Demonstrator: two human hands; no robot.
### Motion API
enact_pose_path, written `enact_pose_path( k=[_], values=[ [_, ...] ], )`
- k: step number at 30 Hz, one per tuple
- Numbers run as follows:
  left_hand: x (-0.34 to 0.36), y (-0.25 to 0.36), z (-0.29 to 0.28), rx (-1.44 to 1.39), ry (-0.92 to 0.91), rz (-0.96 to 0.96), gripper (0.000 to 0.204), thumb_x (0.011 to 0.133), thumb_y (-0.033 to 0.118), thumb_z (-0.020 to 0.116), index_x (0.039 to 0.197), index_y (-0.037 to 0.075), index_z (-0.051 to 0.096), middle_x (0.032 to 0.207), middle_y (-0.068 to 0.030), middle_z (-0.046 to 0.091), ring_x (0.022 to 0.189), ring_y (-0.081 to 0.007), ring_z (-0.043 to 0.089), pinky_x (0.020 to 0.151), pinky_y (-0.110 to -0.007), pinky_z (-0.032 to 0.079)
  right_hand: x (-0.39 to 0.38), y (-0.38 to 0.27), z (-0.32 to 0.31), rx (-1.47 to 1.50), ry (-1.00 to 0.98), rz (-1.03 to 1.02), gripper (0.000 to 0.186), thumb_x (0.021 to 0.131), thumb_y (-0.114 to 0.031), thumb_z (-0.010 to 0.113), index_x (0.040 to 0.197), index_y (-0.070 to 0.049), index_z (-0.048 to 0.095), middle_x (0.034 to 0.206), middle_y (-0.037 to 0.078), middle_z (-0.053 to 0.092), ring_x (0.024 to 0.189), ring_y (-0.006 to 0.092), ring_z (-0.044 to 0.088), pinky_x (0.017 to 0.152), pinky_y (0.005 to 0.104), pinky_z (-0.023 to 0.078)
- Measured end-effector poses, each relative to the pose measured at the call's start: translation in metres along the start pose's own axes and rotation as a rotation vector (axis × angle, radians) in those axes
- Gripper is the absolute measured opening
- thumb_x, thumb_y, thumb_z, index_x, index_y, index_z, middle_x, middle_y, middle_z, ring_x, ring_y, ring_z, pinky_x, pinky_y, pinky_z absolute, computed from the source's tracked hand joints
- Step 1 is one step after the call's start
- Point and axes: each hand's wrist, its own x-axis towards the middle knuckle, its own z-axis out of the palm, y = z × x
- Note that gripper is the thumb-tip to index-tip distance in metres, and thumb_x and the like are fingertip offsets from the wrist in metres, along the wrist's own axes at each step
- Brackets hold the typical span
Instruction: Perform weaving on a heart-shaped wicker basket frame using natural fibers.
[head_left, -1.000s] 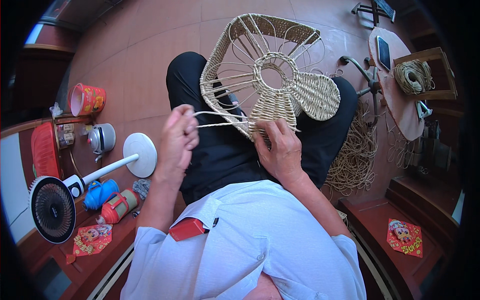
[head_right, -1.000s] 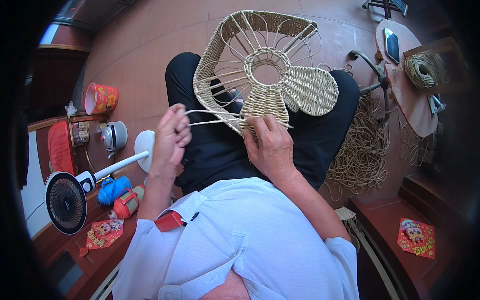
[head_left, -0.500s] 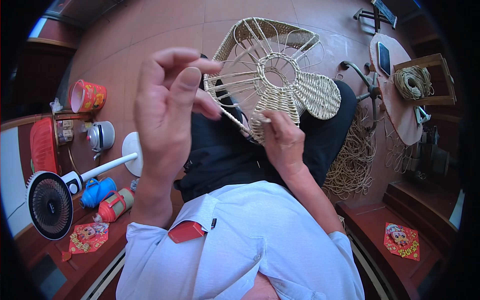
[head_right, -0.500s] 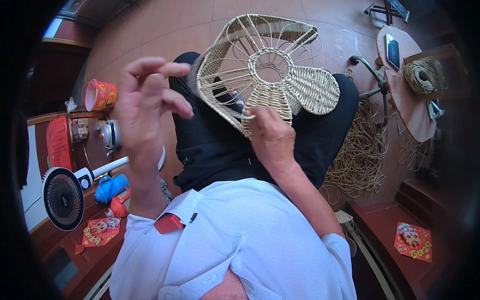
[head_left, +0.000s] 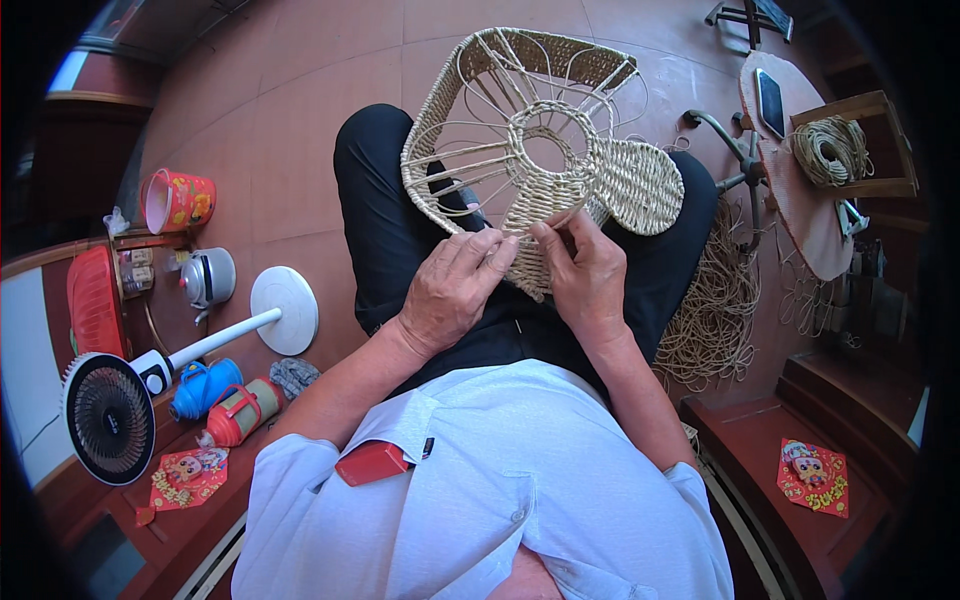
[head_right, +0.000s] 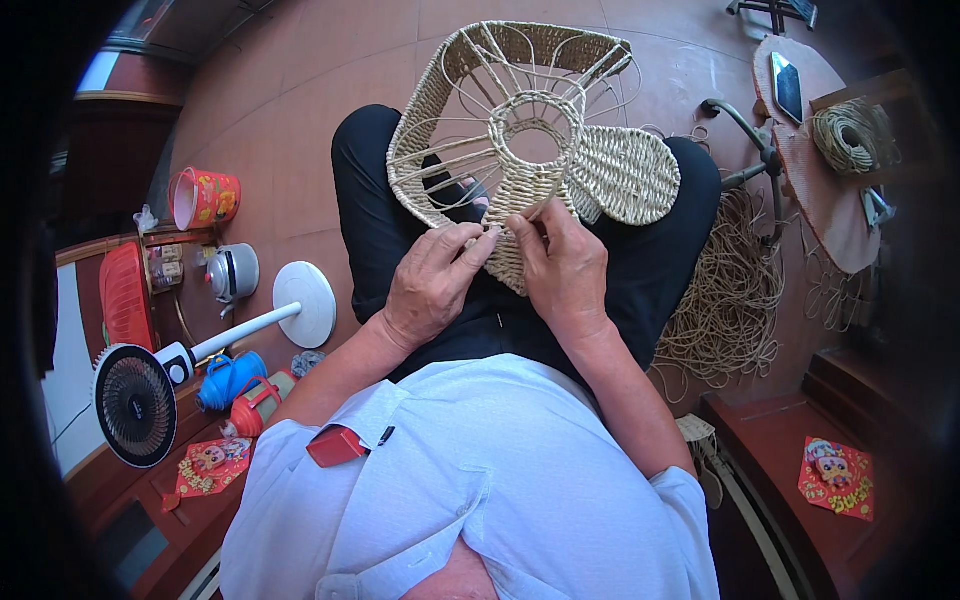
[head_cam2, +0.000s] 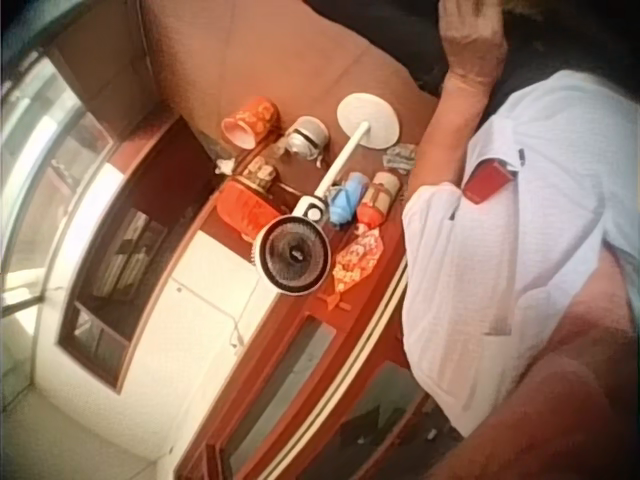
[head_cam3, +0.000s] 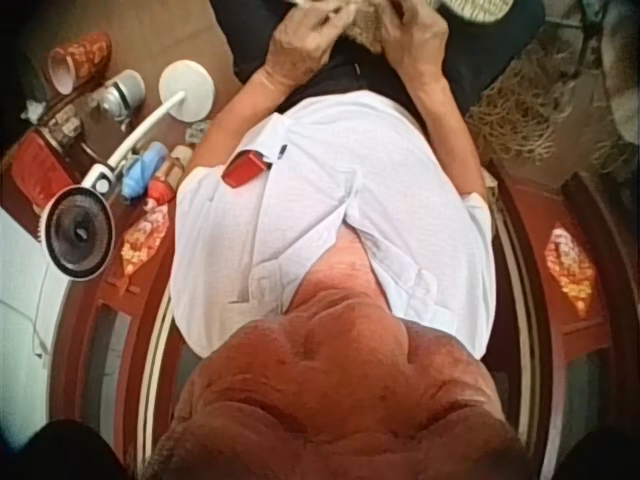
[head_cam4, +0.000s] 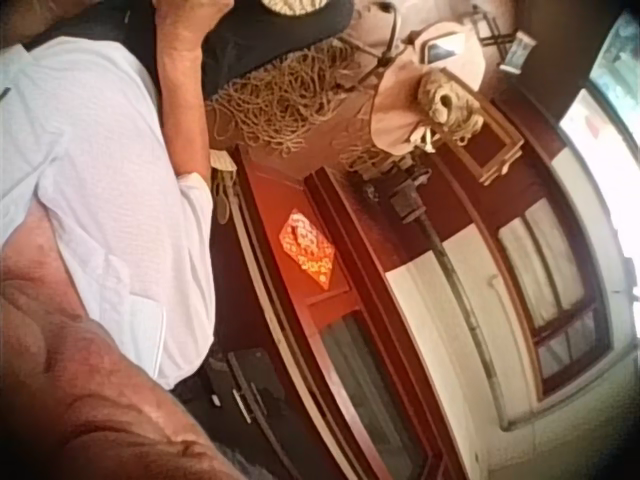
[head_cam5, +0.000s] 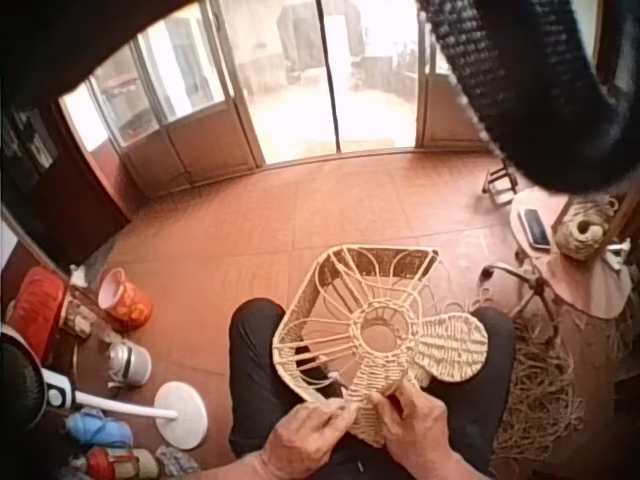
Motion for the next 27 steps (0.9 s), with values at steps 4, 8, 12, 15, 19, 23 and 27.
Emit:
enact_pose_path(
  k=[4, 8, 12, 15, 19, 23, 27],
  values=[
    [0.006, 0.006, -0.006, 0.072, -0.119, -0.024, 0.044, 0.09, -0.001, 0.07, 0.133, 0.005, 0.073, 0.116, -0.0113, 0.067, 0.105, -0.0299, 0.069, 0.092, -0.042, 0.059, 0.001, 0.0, -0.004, 0.223, 0.033, 0.055, 0.013, 0.105, -0.012, 0.077, 0.104, -0.001, 0.07, 0.075, 0.011, 0.068, 0.065, 0.0175, 0.067, 0.065, 0.0333, 0.054],
    [0.017, 0.007, -0.01, 0.182, -0.213, -0.034, 0.041, 0.09, -0.001, 0.067, 0.131, 0.004, 0.072, 0.112, -0.0114, 0.065, 0.103, -0.0298, 0.068, 0.091, -0.043, 0.058, -0.006, -0.001, -0.008, 0.2, 0.002, 0.036, 0.012, 0.105, -0.01, 0.077, 0.106, -0.001, 0.071, 0.079, 0.009, 0.069, 0.067, 0.0141, 0.066, 0.065, 0.0312, 0.054],
    [0.027, -0.002, -0.015, 0.152, -0.157, 0.023, 0.038, 0.093, 0.0, 0.065, 0.13, 0.002, 0.071, 0.11, -0.0128, 0.066, 0.103, -0.0328, 0.069, 0.089, -0.044, 0.058, -0.008, -0.001, -0.005, -0.064, -0.016, -0.15, 0.012, 0.099, -0.01, 0.08, 0.102, -0.003, 0.071, 0.089, 0.012, 0.069, 0.075, 0.0289, 0.071, 0.068, 0.0405, 0.056],
    [0.031, -0.004, -0.02, -0.162, -0.047, -0.213, 0.041, 0.099, -0.001, 0.059, 0.139, -0.001, 0.066, 0.114, -0.0137, 0.071, 0.09, -0.0263, 0.072, 0.08, -0.039, 0.059, -0.009, -0.002, -0.003, -0.146, -0.014, -0.181, 0.013, 0.097, -0.01, 0.081, 0.1, -0.004, 0.07, 0.094, 0.013, 0.067, 0.082, 0.0347, 0.071, 0.071, 0.0452, 0.057],
    [0.034, 0.002, -0.019, -0.798, -0.256, -0.801, 0.054, 0.101, -0.002, 0.049, 0.155, -0.006, 0.053, 0.135, -0.0177, 0.071, 0.071, -0.0092, 0.068, 0.065, -0.027, 0.056, -0.008, -0.003, -0.001, -0.192, -0.028, -0.151, 0.013, 0.096, -0.013, 0.082, 0.1, -0.006, 0.072, 0.096, 0.012, 0.065, 0.083, 0.0347, 0.071, 0.071, 0.0463, 0.057],
    [0.041, -0.002, -0.017, -1.12, -0.31, -0.908, 0.063, 0.099, -0.004, 0.046, 0.162, -0.005, 0.042, 0.146, -0.0238, 0.061, 0.07, -0.0119, 0.069, 0.057, -0.026, 0.053, -0.006, -0.003, 0.003, -0.243, -0.048, -0.116, 0.013, 0.094, -0.009, 0.083, 0.106, -0.007, 0.079, 0.092, 0.01, 0.066, 0.08, 0.0274, 0.069, 0.072, 0.0392, 0.055],
    [0.046, -0.015, -0.016, -1.081, -0.541, -0.892, 0.063, 0.099, -0.004, 0.042, 0.162, -0.005, 0.037, 0.141, -0.0264, 0.063, 0.077, -0.0231, 0.074, 0.063, -0.034, 0.06, -0.008, -0.001, 0.005, -0.211, -0.028, -0.142, 0.013, 0.094, -0.009, 0.083, 0.107, -0.007, 0.08, 0.092, 0.009, 0.067, 0.079, 0.0262, 0.069, 0.071, 0.038, 0.055]
  ],
)
